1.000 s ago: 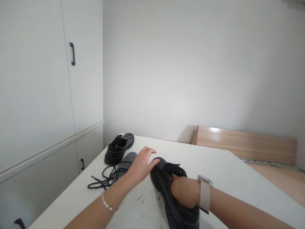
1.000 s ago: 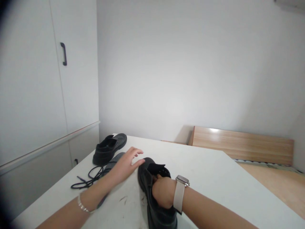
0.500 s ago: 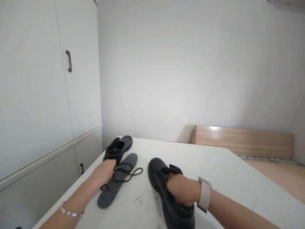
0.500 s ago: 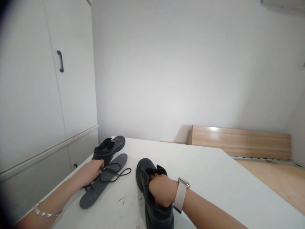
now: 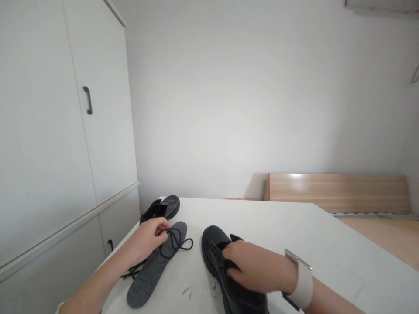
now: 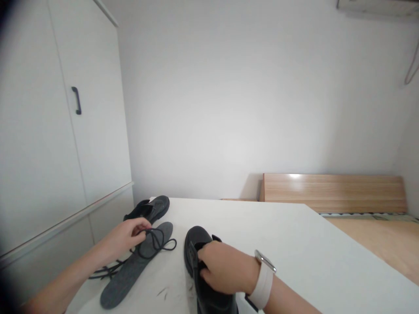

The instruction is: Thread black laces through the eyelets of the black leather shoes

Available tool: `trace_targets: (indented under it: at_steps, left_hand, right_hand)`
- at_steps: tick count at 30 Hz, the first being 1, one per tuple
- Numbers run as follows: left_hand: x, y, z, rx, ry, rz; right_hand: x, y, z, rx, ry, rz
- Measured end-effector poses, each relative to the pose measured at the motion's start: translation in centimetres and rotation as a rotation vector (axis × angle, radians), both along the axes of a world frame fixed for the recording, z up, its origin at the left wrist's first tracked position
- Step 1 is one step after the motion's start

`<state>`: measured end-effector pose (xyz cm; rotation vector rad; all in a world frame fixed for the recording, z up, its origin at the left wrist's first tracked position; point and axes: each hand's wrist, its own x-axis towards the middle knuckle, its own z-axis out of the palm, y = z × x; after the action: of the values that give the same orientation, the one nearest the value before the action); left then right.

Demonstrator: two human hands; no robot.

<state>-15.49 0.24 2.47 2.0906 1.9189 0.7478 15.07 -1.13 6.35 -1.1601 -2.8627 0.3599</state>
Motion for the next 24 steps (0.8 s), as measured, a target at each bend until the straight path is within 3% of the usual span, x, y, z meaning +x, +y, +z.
trace_targets:
  at_steps: [5, 7, 11, 14, 19, 21, 24]
  left_hand:
    - [5.7, -1.5, 4.1, 0.167, -0.140, -0.197]
    - [7.9, -1.6, 5.5, 0.240, -0.212, -0.301]
    - [10.7, -0.9, 6.8, 0.272, -0.330, -0.389]
    - [11.1, 0.1, 6.3, 0.144, -0.497, -0.427]
    - [10.1, 1.8, 3.9, -0.237, -1.048, -0.561]
    - [9.6, 2.6, 2.8, -0.337, -1.052, -0.591]
    - [9.3, 3.5, 0.8, -0.356, -0.791, -0.559]
  right_hand:
    - [-1.1, 0.5, 1.1, 0.182, 0.702, -0.097]
    - [-1.7, 1.2, 1.1, 0.070, 0.875, -0.070]
    - [-1.9, 3.4, 0.6, -0.376, 1.147, -0.059]
    - [-1.0, 5.0, -0.2, -0.508, 1.325, -0.111]
    - [2.3, 7.8, -2.3, -0.589, 1.596, -0.210]
    - [3.6, 8.9, -3.4, -0.591, 1.669, -0.254]
    - [5.2, 10.2, -4.9, -0.571, 1.715, -0.313]
